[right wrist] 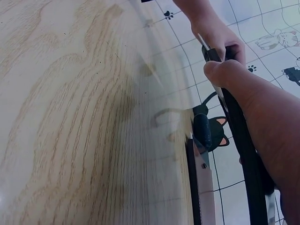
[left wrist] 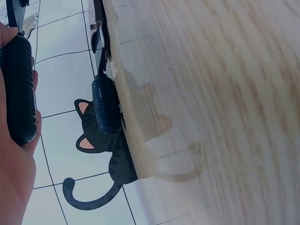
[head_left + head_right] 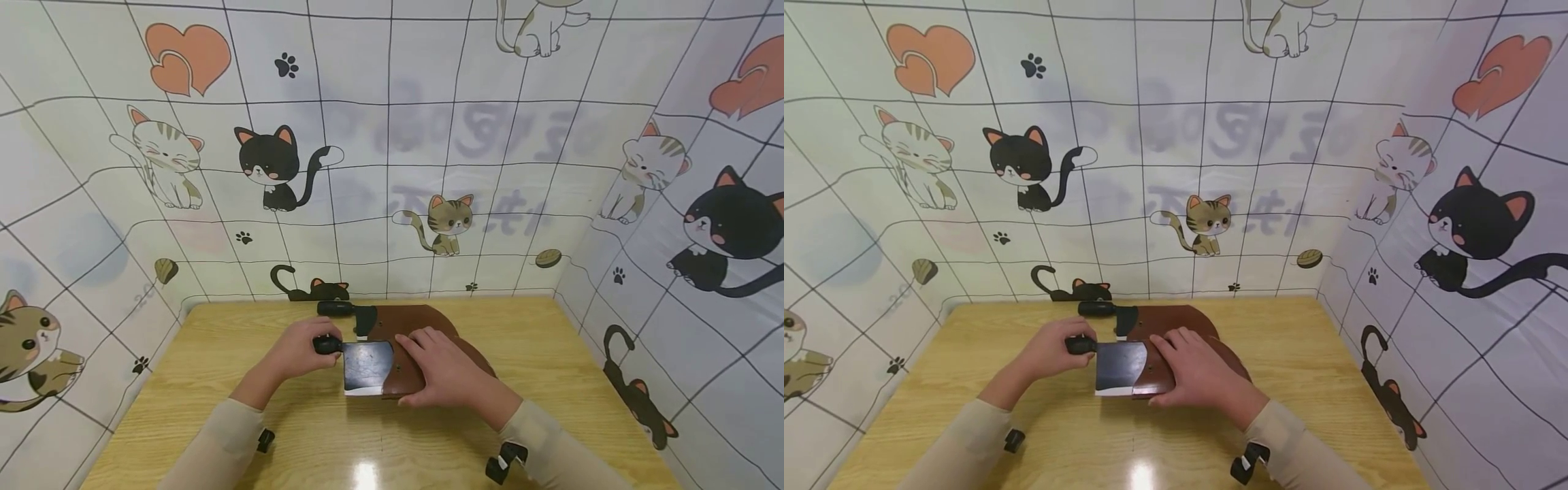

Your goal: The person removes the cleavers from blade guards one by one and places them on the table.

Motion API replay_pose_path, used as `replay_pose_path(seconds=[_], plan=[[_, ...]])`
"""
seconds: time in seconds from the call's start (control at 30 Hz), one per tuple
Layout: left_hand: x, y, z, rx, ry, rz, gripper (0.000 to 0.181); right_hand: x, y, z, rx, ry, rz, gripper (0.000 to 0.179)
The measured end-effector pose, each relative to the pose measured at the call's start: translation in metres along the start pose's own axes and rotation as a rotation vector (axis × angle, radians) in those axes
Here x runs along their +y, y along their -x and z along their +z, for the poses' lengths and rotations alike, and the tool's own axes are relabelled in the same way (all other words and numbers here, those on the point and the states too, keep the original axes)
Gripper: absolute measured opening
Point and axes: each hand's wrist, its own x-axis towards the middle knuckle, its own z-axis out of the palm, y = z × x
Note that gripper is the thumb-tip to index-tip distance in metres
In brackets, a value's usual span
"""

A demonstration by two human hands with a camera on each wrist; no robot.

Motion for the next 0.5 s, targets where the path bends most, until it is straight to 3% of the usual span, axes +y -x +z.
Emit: replay_pose_path(seconds=[0.5], plan=[[-0.0050,0.0014,0.0012,-0.005,0.004,0.015,0.027,0.0007,0.0006,0.0003,-0.028,0.003,0.002,0.119]])
